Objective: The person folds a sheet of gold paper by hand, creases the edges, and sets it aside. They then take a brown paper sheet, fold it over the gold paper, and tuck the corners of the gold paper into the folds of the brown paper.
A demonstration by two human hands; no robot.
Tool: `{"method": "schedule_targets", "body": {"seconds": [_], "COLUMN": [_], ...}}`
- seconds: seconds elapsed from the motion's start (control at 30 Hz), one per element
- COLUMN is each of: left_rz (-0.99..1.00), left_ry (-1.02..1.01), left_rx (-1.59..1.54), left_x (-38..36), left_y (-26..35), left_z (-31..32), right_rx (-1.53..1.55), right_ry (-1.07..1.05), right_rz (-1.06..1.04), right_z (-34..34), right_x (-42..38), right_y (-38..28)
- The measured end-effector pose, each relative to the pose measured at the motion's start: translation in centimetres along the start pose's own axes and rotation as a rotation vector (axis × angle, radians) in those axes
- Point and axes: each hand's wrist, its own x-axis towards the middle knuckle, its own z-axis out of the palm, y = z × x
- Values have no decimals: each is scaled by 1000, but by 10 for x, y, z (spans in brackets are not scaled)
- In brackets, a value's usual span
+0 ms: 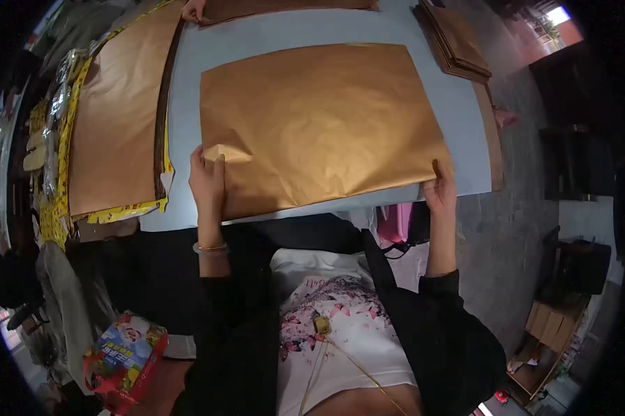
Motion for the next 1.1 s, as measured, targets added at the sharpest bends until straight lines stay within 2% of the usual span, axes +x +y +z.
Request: {"method": "schedule_targets", "body": {"seconds": [0.03,0.1,0.17,0.23,0.3,0.33,0.4,0.47,0.53,0.57,0.6,0.67,0.7,0.77,0.83,0.9,0.93,1.0,1.03,1.07,1.1], "left_rz": [-9,484,623,639,649,664,704,745,768,771,776,784,790,798,816,798,815,838,823,809,720], "left_ry": [10,373,35,-173,-268,-281,-340,-358,-375,-375,-374,-360,-348,-326,-310,-320,-286,-412,-409,-405,-542], "left_rx": [6,593,368,338,317,315,348,390,384,374,361,401,406,401,399,384,364,665,630,595,437], "left_x": [-9,-30,-60,-95,-117,-122,-128,-127,-126,-127,-126,-126,-127,-127,-127,-127,-127,-128,-131,-133,-130], "left_y": [11,40,48,60,59,56,48,45,45,45,45,44,42,41,38,41,38,22,29,36,43], "left_z": [5,20,55,91,110,113,114,114,111,111,112,116,118,119,121,120,120,144,130,116,110], "right_rx": [59,114,135,135,197,194,329,333,142,119,120,18,19,-119,-154,-564,-699,-1008,-1187,-1306,-1426], "right_ry": [-52,-106,-10,38,-119,-123,-237,-215,1,-108,-118,-3,-11,13,-27,-409,-533,-737,-809,-841,-870], "right_rz": [-9,-12,-26,-28,-50,-47,19,-6,-99,-71,-64,-252,-247,-412,-403,-565,-635,-857,-1011,-1038,-1067], "right_z": [2,7,6,3,0,-4,-13,-13,8,14,28,64,84,129,168,194,213,241,244,247,249], "right_x": [-3,-6,-8,-12,-12,-10,-5,0,-6,-10,-16,-37,-47,-74,-97,-105,-117,-130,-129,-133,-135], "right_y": [4,10,15,14,13,12,11,16,15,11,7,-2,-4,-4,9,32,45,77,101,126,149]}}
